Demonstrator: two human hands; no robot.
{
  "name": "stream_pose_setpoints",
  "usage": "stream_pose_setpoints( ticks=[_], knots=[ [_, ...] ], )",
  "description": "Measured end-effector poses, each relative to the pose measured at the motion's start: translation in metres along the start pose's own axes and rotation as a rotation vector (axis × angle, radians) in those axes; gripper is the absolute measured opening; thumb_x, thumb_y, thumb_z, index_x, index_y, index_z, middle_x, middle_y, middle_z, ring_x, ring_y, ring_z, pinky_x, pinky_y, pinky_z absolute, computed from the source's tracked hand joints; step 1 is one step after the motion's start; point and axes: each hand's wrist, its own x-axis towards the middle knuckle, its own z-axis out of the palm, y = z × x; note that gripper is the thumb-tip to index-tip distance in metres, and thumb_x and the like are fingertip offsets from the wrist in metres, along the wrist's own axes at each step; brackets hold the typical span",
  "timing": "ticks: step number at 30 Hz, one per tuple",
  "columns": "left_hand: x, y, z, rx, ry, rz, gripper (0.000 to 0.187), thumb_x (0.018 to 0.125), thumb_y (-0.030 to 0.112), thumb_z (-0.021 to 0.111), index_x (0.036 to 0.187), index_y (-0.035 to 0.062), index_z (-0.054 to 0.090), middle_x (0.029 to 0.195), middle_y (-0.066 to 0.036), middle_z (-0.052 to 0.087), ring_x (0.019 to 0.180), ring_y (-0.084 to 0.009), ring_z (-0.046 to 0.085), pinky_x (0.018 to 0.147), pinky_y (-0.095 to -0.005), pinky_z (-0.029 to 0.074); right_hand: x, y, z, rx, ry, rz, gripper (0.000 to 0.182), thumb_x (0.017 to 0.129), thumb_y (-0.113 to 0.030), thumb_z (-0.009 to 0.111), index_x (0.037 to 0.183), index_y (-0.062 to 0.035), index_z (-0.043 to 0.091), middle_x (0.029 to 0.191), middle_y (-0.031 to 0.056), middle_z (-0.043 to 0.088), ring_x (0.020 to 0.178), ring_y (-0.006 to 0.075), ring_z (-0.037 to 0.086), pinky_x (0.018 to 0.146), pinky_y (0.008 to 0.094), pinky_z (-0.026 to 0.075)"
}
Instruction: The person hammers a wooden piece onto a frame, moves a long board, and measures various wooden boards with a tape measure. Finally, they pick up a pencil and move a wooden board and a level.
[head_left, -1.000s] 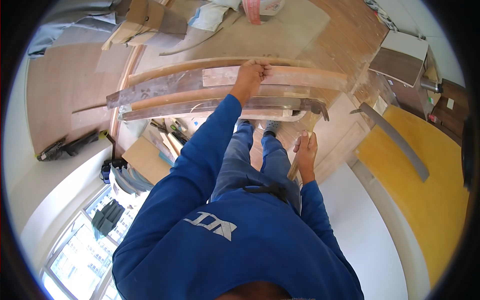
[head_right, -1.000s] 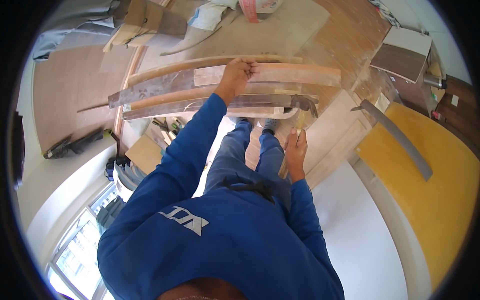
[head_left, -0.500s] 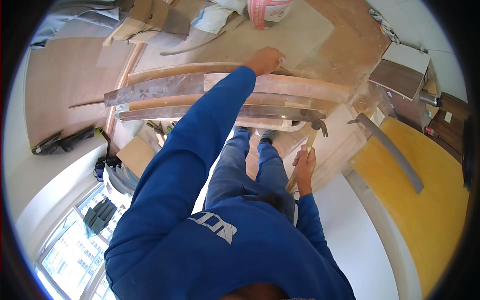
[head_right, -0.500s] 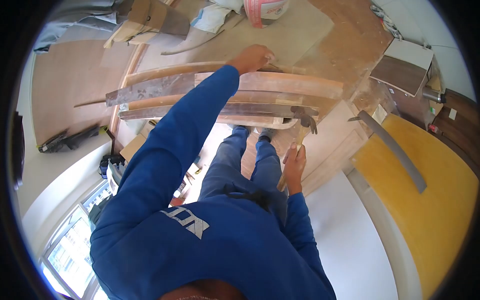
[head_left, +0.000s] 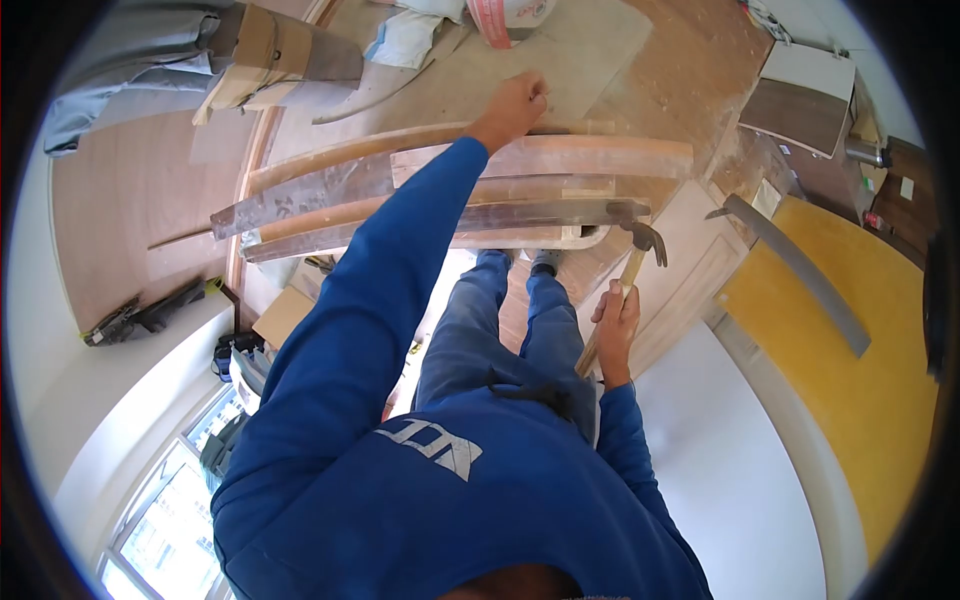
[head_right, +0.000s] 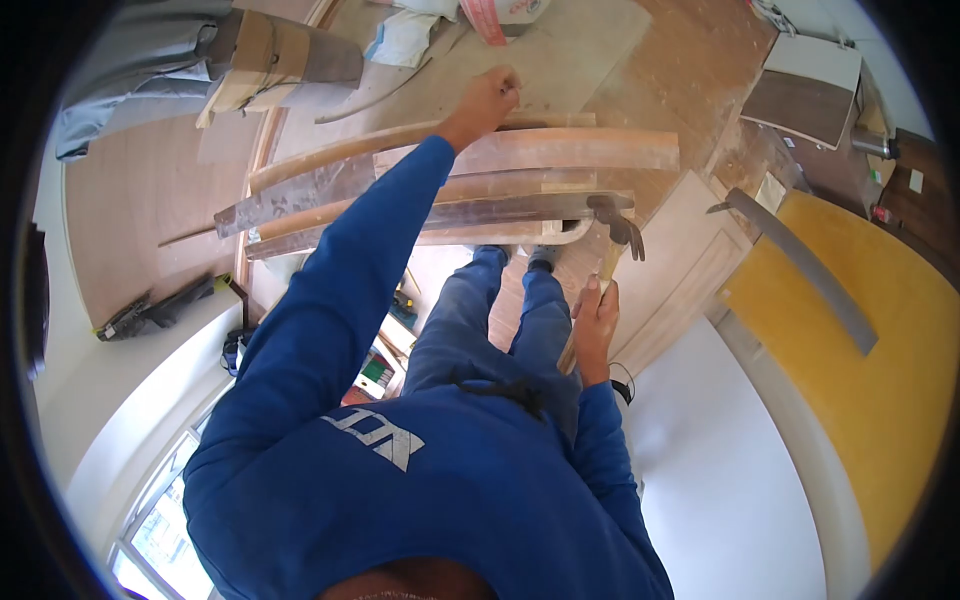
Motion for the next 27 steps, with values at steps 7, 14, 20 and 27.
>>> stream_pose_setpoints(
  ticks=[7, 14, 20, 27],
  knots=[
    [-0.07, 0.045, 0.004, -0.614, 0.157, -0.27, 0.022, 0.085, 0.015, 0.065, 0.102, 0.0022, 0.073, 0.089, -0.014, 0.072, 0.079, -0.0266, 0.066, 0.075, -0.0354, 0.053, 0.002, -0.023, 0.012, 0.039, -0.057, -0.035, 0.029, 0.108, -0.03, 0.049, 0.097, -0.0041, 0.053, 0.067, -0.0002, 0.048, 0.056, 0.0084, 0.045, 0.051, 0.0262, 0.039],
    [-0.071, 0.043, 0.016, -0.506, 0.175, -0.06, 0.015, 0.092, 0.015, 0.07, 0.102, 0.0051, 0.075, 0.09, -0.01, 0.068, 0.09, -0.0239, 0.061, 0.083, -0.0336, 0.047, 0.01, -0.015, 0.028, 0.094, -0.106, 0.021, 0.025, 0.108, -0.028, 0.048, 0.103, -0.0046, 0.055, 0.072, -0.0003, 0.049, 0.058, 0.0082, 0.046, 0.053, 0.024, 0.041],
    [-0.068, 0.023, 0.036, -0.331, 0.267, 0.144, 0.01, 0.092, 0.012, 0.068, 0.098, 0.0059, 0.07, 0.087, -0.013, 0.065, 0.086, -0.0334, 0.058, 0.082, -0.0414, 0.046, 0.021, -0.035, 0.047, 0.134, -0.142, -0.031, 0.026, 0.107, -0.027, 0.05, 0.095, -0.0046, 0.052, 0.07, 0.0003, 0.05, 0.058, 0.0083, 0.048, 0.052, 0.0254, 0.042],
    [-0.069, 0.027, 0.036, -0.262, 0.3, 0.202, 0.012, 0.087, 0.009, 0.07, 0.098, 0.0076, 0.069, 0.088, -0.012, 0.066, 0.087, -0.0352, 0.057, 0.081, -0.0429, 0.046, 0.052, -0.063, 0.065, 0.037, -0.192, -0.146, 0.031, 0.107, -0.03, 0.052, 0.111, 0.0004, 0.057, 0.07, 0.0013, 0.052, 0.057, 0.0088, 0.049, 0.052, 0.0259, 0.043]
  ],
)
